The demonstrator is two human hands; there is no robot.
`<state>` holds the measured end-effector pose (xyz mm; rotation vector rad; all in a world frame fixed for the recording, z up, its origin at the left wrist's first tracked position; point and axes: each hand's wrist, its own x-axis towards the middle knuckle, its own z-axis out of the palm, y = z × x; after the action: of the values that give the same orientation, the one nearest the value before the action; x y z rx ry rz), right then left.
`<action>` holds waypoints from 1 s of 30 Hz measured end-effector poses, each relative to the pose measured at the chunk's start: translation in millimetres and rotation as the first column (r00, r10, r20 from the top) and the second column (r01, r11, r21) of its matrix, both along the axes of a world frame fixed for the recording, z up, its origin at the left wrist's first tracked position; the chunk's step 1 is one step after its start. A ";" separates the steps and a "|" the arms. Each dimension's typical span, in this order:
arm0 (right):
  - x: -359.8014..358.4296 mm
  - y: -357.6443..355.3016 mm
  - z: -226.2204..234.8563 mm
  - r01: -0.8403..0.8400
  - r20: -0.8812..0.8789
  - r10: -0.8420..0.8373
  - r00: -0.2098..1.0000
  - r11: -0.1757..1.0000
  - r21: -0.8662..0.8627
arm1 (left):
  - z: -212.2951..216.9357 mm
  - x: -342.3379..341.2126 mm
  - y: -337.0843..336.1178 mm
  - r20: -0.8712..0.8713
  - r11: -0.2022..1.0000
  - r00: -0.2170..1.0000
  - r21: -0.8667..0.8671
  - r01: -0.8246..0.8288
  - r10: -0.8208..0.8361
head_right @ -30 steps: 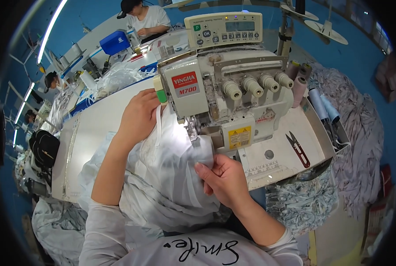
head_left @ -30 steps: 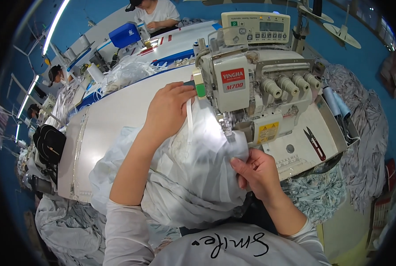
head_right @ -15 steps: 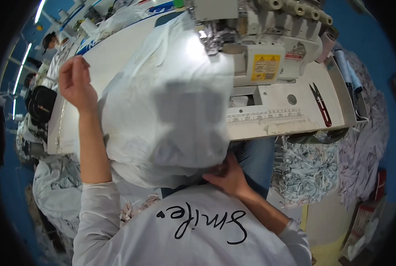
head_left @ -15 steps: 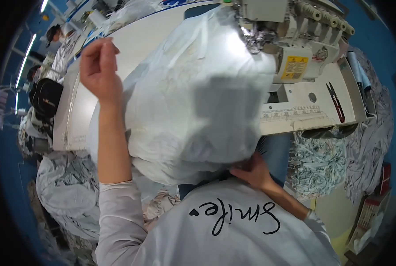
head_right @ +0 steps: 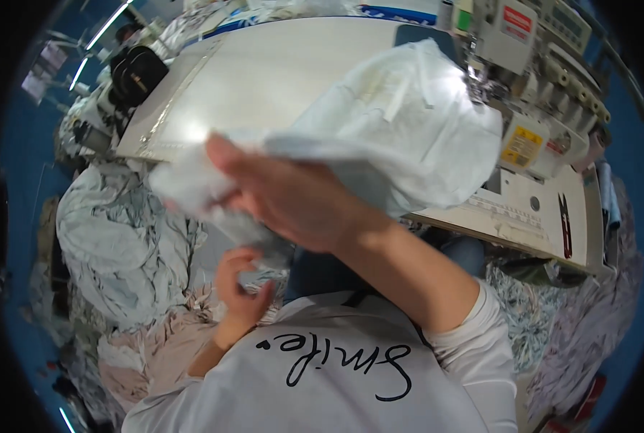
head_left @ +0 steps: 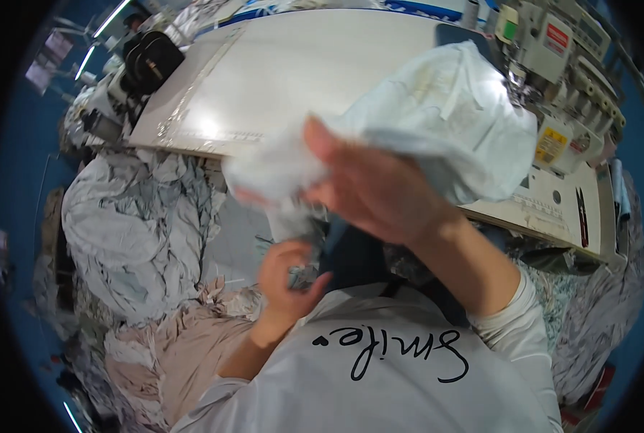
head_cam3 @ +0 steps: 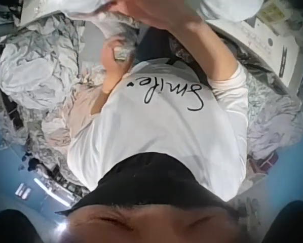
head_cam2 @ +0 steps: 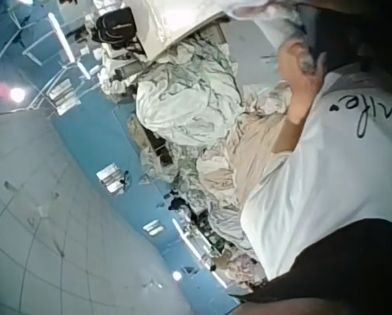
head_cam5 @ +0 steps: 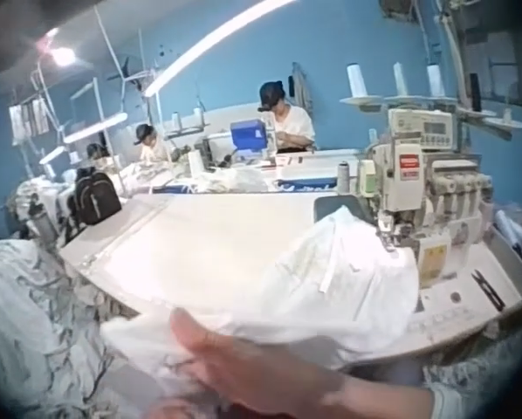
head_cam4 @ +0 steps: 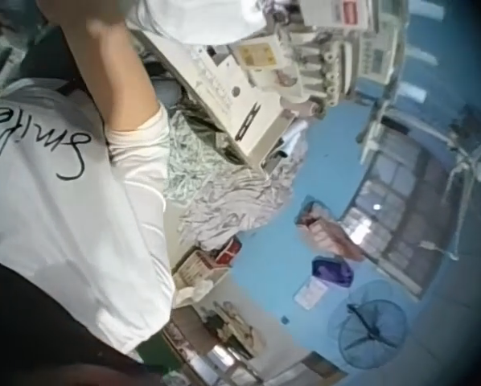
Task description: Sewing fabric pieces together using an industrial overlock sewing machine in a pillow factory environment.
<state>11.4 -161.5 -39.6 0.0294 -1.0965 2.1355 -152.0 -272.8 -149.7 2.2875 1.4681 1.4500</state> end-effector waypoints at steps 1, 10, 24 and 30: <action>-10.5 11.1 5.1 -0.019 0.003 0.019 1.000 1.000 0.010 | -13.3 4.4 0.4 0.023 0.993 0.996 -0.089 -0.084 0.086; -63.5 8.2 54.6 0.061 -0.185 -0.056 0.981 0.998 0.021 | -90.6 -17.6 74.3 0.121 0.837 0.837 -0.214 -0.504 0.534; -30.7 -24.8 -37.6 -0.463 0.903 -0.195 0.383 0.806 0.370 | 98.7 -145.7 59.7 0.492 0.954 0.820 -0.211 -0.214 0.293; -80.9 -29.3 -191.7 -0.372 0.789 -0.588 0.179 0.702 0.608 | 207.6 -170.1 74.5 0.584 0.733 0.570 0.063 0.677 -0.577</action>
<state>-69.6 -190.8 -231.3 -1.2821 -2.5483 1.1426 -322.1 -198.3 57.9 1.7257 0.4730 1.4809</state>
